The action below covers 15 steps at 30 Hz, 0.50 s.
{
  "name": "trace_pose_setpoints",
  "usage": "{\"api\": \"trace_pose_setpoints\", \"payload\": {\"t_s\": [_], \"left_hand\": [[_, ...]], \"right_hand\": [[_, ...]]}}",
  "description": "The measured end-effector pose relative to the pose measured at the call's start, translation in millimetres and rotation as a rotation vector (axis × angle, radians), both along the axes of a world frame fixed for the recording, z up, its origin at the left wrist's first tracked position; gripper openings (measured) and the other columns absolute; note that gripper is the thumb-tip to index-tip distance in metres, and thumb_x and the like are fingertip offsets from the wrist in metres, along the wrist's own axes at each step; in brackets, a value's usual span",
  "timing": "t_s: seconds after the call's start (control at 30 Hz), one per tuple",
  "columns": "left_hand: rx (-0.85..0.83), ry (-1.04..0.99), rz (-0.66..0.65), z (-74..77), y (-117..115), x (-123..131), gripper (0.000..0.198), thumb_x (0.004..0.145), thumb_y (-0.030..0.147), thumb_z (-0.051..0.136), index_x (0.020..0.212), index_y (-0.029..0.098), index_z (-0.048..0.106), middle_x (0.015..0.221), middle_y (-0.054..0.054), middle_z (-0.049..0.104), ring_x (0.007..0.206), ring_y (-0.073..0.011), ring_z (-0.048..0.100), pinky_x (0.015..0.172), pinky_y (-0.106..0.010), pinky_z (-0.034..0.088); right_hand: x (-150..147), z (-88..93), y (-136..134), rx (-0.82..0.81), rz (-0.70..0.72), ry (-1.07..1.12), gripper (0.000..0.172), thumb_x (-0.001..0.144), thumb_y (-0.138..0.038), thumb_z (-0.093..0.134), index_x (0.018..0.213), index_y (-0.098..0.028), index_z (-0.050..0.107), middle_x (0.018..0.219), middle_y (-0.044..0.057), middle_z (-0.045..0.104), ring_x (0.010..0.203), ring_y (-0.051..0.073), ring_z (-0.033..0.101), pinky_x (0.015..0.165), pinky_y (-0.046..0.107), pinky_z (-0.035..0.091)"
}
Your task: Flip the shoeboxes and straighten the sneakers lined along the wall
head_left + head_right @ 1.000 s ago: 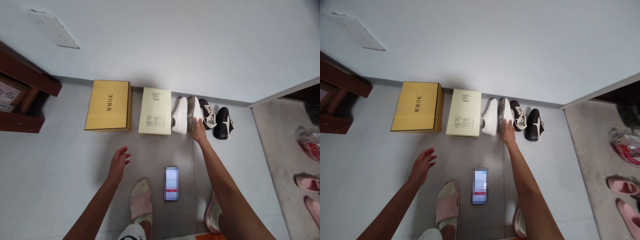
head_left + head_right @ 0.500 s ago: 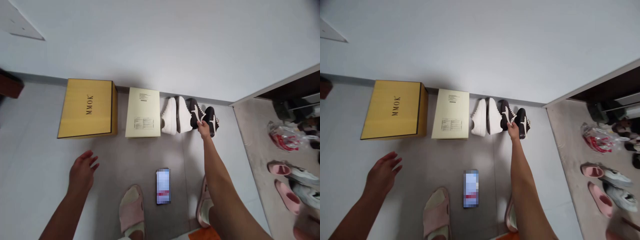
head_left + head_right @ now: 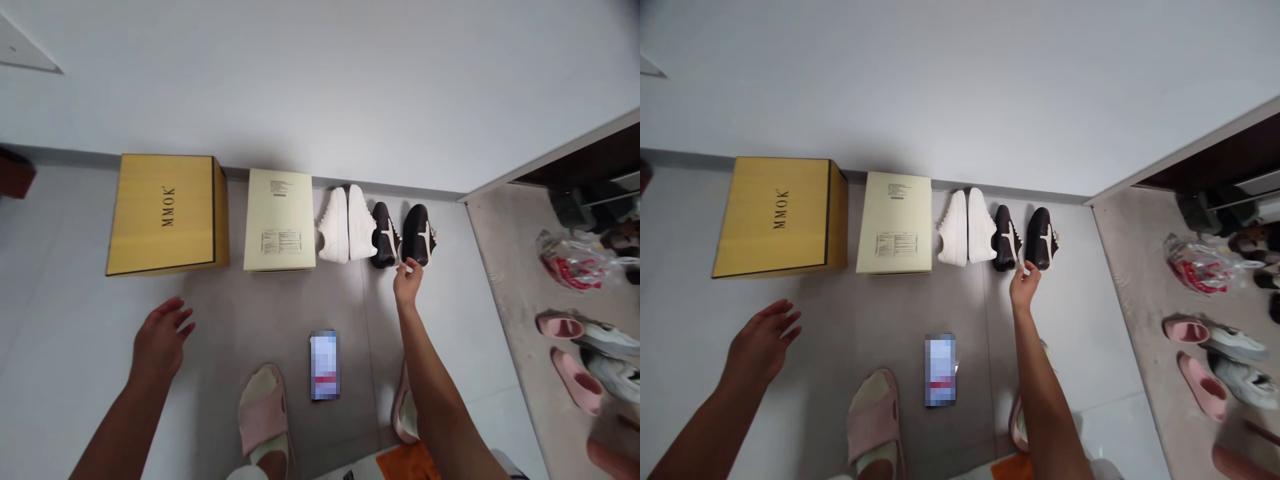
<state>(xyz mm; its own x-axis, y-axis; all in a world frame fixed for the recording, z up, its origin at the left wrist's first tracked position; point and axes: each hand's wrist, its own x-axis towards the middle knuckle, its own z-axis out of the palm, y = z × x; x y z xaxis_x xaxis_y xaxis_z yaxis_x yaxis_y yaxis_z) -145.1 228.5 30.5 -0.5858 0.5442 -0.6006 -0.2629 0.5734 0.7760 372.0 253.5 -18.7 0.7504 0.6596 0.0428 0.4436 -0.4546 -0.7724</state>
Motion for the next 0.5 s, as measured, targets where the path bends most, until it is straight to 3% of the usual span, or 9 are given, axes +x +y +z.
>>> {"api": "trace_pose_setpoints", "payload": {"t_s": [0.1, 0.17, 0.27, 0.33, 0.37, 0.43, 0.5], "left_hand": [[0.020, 0.064, 0.107, -6.1, 9.1, -21.0, 0.051, 0.057, 0.025, 0.070, 0.106, 0.027, 0.054, 0.117, -0.003, 0.063, 0.100, -0.0179, 0.064, 0.073, -0.030, 0.056], [0.018, 0.130, 0.171, -6.5, 22.1, -38.6, 0.067, 0.064, 0.028, 0.073, 0.125, 0.031, 0.044, 0.140, -0.007, 0.055, 0.122, -0.0220, 0.060, 0.084, -0.036, 0.057], [0.017, 0.240, 0.176, -4.2, 48.3, -64.6, 0.073, 0.083, 0.043, 0.070, 0.143, 0.038, 0.029, 0.168, -0.012, 0.027, 0.149, -0.0271, 0.042, 0.095, -0.045, 0.053], [0.029, 0.256, 0.148, -5.4, 66.0, -78.9, 0.068, 0.091, 0.051, 0.063, 0.147, 0.034, 0.028, 0.169, -0.013, 0.027, 0.152, -0.0268, 0.038, 0.103, -0.048, 0.048], [0.033, 0.241, 0.133, -7.7, 73.8, -84.8, 0.065, 0.092, 0.052, 0.062, 0.146, 0.031, 0.032, 0.166, -0.013, 0.034, 0.150, -0.0262, 0.041, 0.108, -0.049, 0.045], [0.033, 0.181, 0.093, -15.9, 86.2, -93.5, 0.056, 0.091, 0.052, 0.063, 0.138, 0.027, 0.045, 0.154, -0.011, 0.051, 0.142, -0.0253, 0.050, 0.112, -0.048, 0.043], [0.038, 0.116, 0.029, -26.9, 93.9, -98.4, 0.047, 0.086, 0.051, 0.068, 0.124, 0.026, 0.057, 0.141, -0.008, 0.062, 0.132, -0.0251, 0.058, 0.110, -0.046, 0.046]], "right_hand": [[-72.6, 31.6, -1.8, 0.090, 0.138, 0.046, 0.045, 0.098, -0.050, 0.046, 0.131, -0.020, 0.053, 0.128, 0.015, 0.062, 0.102, 0.023, 0.068, 0.085, 0.037, 0.058], [-140.9, 48.9, -8.0, 0.123, 0.317, 0.205, 0.043, 0.099, -0.050, 0.047, 0.132, -0.023, 0.055, 0.120, 0.013, 0.066, 0.100, 0.023, 0.069, 0.080, 0.035, 0.059], [-251.7, 65.1, -13.3, 0.062, 0.731, 0.493, 0.037, 0.098, -0.048, 0.053, 0.126, -0.026, 0.062, 0.116, 0.011, 0.069, 0.098, 0.024, 0.070, 0.079, 0.037, 0.061], [-316.3, 67.4, -2.3, 0.006, 0.974, 0.629, 0.045, 0.096, -0.047, 0.057, 0.136, -0.027, 0.060, 0.130, 0.012, 0.067, 0.115, 0.027, 0.068, 0.091, 0.042, 0.061], [-343.3, 65.5, 9.2, -0.008, 1.017, 0.647, 0.052, 0.095, -0.048, 0.058, 0.143, -0.026, 0.056, 0.141, 0.013, 0.063, 0.128, 0.029, 0.062, 0.101, 0.046, 0.058], [-384.9, 55.9, 41.3, -0.046, 0.980, 0.614, 0.065, 0.095, -0.051, 0.059, 0.152, -0.021, 0.048, 0.158, 0.014, 0.050, 0.153, 0.033, 0.041, 0.124, 0.052, 0.040], [-410.5, 40.6, 75.5, -0.151, 0.889, 0.578, 0.074, 0.097, -0.051, 0.057, 0.158, -0.014, 0.039, 0.166, 0.017, 0.041, 0.161, 0.035, 0.027, 0.131, 0.055, 0.025]]}}
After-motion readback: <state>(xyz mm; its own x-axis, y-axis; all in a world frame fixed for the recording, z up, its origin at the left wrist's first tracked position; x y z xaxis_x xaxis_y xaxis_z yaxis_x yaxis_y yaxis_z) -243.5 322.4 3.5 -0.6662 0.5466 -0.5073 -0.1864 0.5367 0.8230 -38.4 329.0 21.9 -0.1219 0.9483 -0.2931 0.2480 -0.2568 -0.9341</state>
